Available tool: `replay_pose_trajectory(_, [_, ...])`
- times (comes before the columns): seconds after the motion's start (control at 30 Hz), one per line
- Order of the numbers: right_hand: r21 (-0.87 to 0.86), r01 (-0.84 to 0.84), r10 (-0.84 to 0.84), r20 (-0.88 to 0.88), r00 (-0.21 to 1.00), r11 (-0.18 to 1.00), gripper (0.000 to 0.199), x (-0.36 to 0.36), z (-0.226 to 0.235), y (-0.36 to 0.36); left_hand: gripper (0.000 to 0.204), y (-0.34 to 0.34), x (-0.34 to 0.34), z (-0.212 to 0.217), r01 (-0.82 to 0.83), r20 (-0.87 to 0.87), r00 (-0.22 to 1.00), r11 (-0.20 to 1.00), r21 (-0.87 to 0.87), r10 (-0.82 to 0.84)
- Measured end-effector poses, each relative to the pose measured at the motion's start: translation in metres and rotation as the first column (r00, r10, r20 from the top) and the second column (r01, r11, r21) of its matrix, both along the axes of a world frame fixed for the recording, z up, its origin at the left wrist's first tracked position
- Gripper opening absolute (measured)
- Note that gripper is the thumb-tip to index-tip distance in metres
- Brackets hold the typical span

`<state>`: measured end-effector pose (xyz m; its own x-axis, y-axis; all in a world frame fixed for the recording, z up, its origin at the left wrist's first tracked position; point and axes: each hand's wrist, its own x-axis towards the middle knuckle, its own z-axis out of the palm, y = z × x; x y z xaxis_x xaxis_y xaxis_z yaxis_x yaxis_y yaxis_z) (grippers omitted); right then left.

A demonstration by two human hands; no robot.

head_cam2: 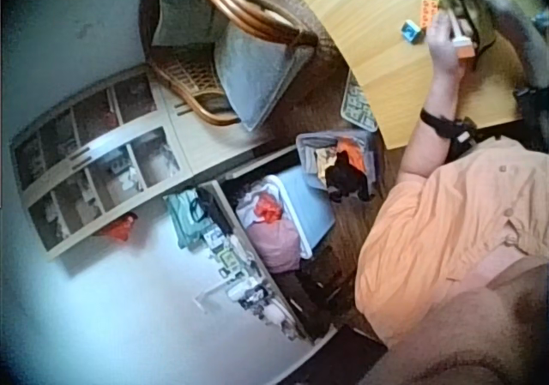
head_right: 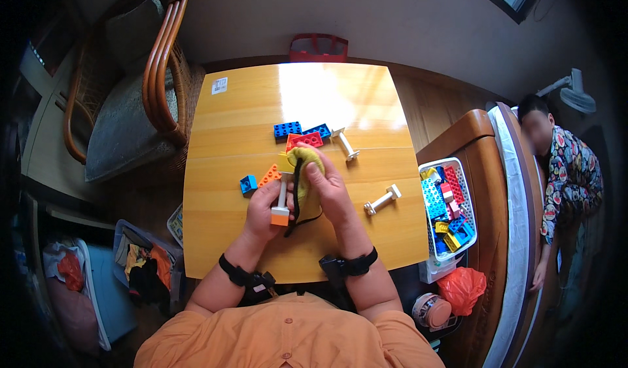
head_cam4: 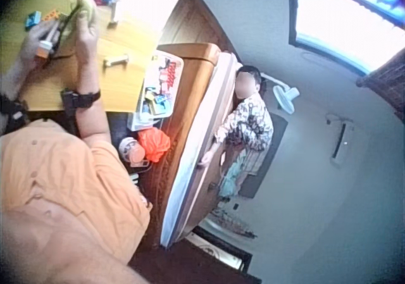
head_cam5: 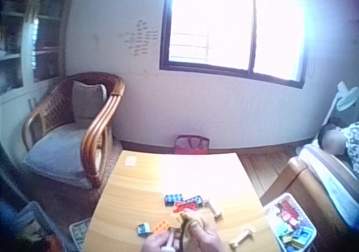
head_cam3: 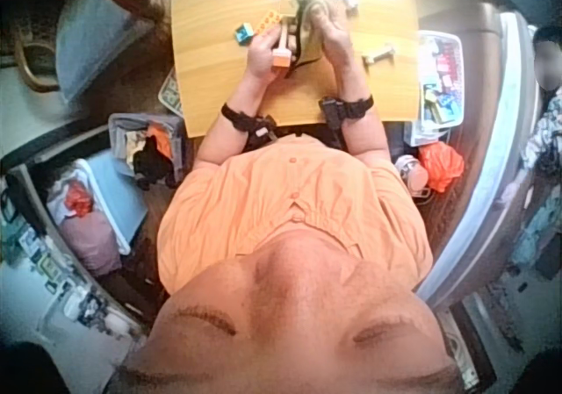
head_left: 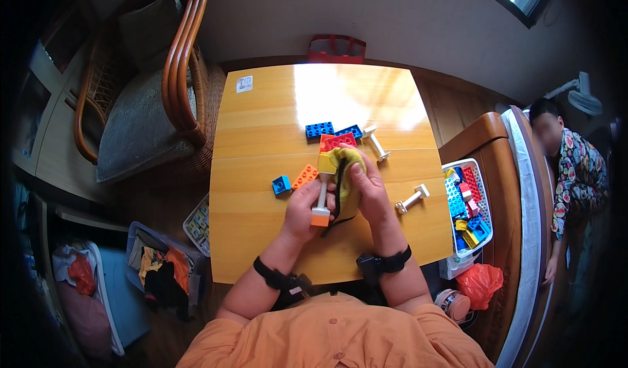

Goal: The person assembles toy building blocks by hand. They connect various plastic blocks and cylindrical components together on a table, including red, yellow, and blue pieces, while using a small yellow cloth to wipe or grip them.

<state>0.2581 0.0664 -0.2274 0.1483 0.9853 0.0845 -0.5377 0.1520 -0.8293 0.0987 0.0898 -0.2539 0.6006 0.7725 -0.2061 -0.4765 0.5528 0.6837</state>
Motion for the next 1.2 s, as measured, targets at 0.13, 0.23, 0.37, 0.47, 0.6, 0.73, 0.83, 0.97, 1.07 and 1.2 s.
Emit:
replay_pose_trajectory(0.13, [-0.077,-0.082,0.092,0.133,0.987,0.994,0.046,-0.005,-0.008,0.003,0.028,0.006,-0.005,0.002,0.088,0.127,0.989,0.994,-0.064,-0.080])
replay_pose_trajectory(0.23, [-0.071,-0.103,0.111,0.105,0.988,0.992,0.042,-0.002,-0.007,0.001,0.028,0.009,-0.008,0.001,0.178,0.204,0.965,0.982,-0.065,-0.162])
replay_pose_trajectory(0.37, [-0.068,-0.198,0.190,-0.112,0.975,0.978,0.038,0.006,0.002,-0.002,0.027,0.007,-0.001,0.003,0.145,0.071,0.988,0.981,-0.131,-0.137])
replay_pose_trajectory(0.47, [-0.138,-0.034,0.024,-0.073,0.997,0.990,0.034,0.006,-0.005,0.002,0.024,0.006,0.004,-0.004,0.039,-0.005,0.999,0.997,-0.068,-0.039])
replay_pose_trajectory(0.6, [-0.119,0.077,-0.067,0.092,0.993,0.990,0.035,0.002,-0.009,0.006,0.016,0.004,0.003,-0.003,-0.092,-0.076,0.993,0.995,0.047,0.095])
replay_pose_trajectory(0.73, [-0.046,0.027,-0.015,0.229,0.973,0.999,0.045,-0.017,-0.008,0.004,0.011,0.005,0.008,-0.003,-0.349,-0.079,0.925,0.915,0.203,0.371])
replay_pose_trajectory(0.83, [0.010,0.012,-0.014,0.279,0.960,1.000,0.045,-0.026,-0.012,0.005,0.013,0.006,0.003,-0.007,-0.367,-0.071,0.914,0.888,0.278,0.400])
replay_pose_trajectory(0.97, [-0.054,-0.071,0.087,0.438,0.895,0.996,0.045,-0.024,-0.021,0.003,0.015,0.007,0.007,-0.010,-0.413,-0.132,0.869,0.846,0.336,0.477])
replay_pose_trajectory(1.07, [-0.058,-0.077,0.094,0.422,0.902,0.995,0.046,-0.022,-0.019,0.002,0.020,0.009,0.006,-0.007,-0.290,-0.142,0.938,0.941,0.174,0.316])
replay_pose_trajectory(1.2, [-0.102,-0.045,0.069,0.253,0.965,0.994,0.050,-0.018,-0.013,0.003,0.022,0.007,0.010,-0.009,-0.318,-0.119,0.930,0.923,0.215,0.348])
